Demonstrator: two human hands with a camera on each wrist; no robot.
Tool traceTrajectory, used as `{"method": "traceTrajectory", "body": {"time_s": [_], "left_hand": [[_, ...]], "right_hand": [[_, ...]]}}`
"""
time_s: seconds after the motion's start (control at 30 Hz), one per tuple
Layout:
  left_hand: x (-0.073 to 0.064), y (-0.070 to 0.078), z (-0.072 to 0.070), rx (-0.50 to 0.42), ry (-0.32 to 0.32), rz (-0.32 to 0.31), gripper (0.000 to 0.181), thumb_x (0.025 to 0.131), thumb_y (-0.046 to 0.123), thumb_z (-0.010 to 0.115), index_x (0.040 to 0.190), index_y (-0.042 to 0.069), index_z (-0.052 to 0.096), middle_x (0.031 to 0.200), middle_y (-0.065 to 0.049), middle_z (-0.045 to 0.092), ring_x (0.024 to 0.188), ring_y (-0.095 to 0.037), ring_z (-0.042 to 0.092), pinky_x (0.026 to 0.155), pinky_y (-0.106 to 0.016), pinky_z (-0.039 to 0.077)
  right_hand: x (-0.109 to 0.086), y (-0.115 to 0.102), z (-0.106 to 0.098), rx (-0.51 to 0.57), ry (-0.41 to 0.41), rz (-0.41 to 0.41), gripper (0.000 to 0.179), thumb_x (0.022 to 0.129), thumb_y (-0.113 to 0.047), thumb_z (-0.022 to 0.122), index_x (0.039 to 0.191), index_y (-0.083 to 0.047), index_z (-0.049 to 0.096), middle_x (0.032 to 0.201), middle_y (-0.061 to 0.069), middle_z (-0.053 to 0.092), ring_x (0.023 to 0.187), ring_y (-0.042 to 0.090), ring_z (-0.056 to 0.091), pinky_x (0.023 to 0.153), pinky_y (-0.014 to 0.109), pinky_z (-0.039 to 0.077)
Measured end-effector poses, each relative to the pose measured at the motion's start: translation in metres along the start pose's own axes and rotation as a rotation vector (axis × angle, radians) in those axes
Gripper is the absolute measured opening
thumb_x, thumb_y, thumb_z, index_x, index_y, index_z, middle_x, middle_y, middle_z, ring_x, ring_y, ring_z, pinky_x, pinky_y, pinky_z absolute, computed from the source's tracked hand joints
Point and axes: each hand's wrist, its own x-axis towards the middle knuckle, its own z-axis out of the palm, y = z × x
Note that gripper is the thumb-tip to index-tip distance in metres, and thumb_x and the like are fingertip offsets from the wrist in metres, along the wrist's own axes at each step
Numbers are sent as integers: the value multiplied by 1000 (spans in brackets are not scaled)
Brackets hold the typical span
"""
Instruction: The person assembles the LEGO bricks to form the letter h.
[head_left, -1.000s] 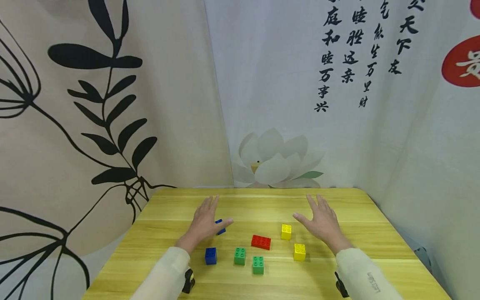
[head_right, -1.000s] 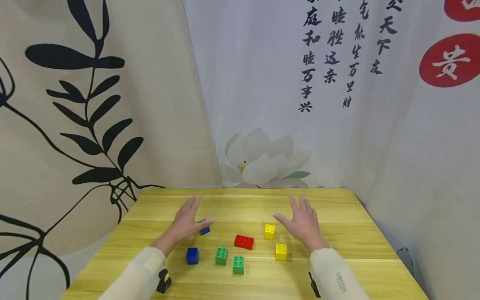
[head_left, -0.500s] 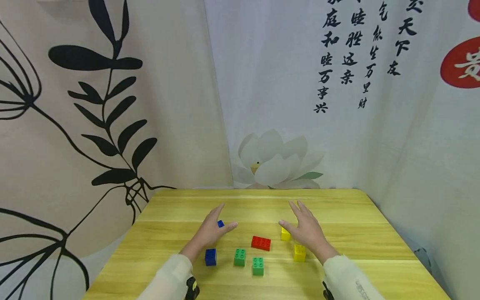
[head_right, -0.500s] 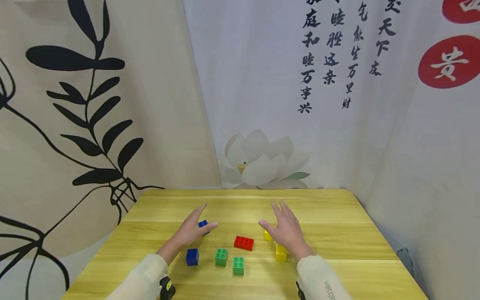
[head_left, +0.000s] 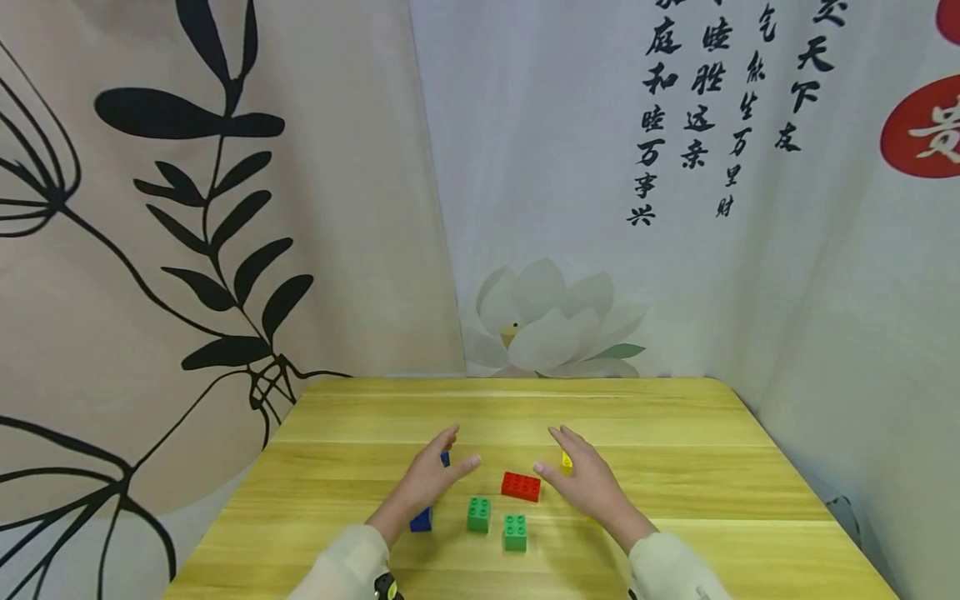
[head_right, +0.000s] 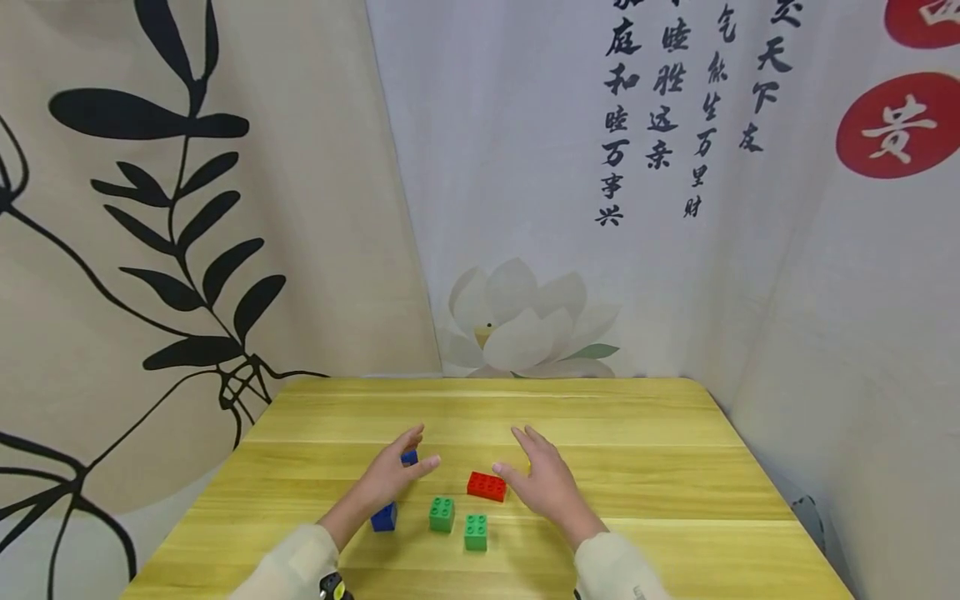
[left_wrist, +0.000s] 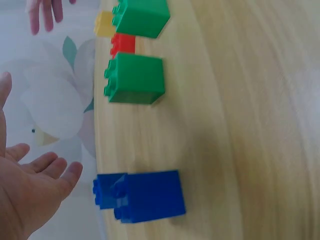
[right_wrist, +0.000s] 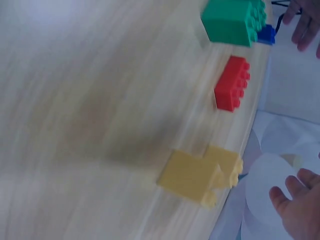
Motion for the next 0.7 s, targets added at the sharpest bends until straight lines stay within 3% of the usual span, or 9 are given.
{"method": "traceTrajectory", "body": {"time_s": [0.37, 0.53, 0.7], "left_hand": [[-12, -4, 19, -82, -31, -10, 90, 88, 54, 69, 153, 4, 32, 150, -26, 38, 136, -46, 37, 104, -60, 37], [-21, -8, 27, -88, -37, -41, 89, 88, 54, 69, 153, 4, 34, 149, -26, 40, 134, -47, 39, 101, -61, 40], [-28, -14, 36, -84, -36, -30, 85, 90, 47, 71, 151, 0, 36, 145, -30, 42, 130, -49, 43, 99, -60, 43]], "right_hand": [[-16, -3, 22, 106, -62, -4, 68, 94, -44, 66, 148, -8, 46, 150, 19, 43, 137, 43, 38, 107, 61, 34], [-22, -1, 29, 144, -97, -9, 69, 95, -47, 64, 147, -6, 46, 147, 21, 45, 132, 43, 45, 103, 59, 40], [-27, 5, 34, 241, -165, 9, 70, 92, -43, 69, 147, -6, 46, 146, 23, 45, 126, 45, 48, 96, 59, 46]]}}
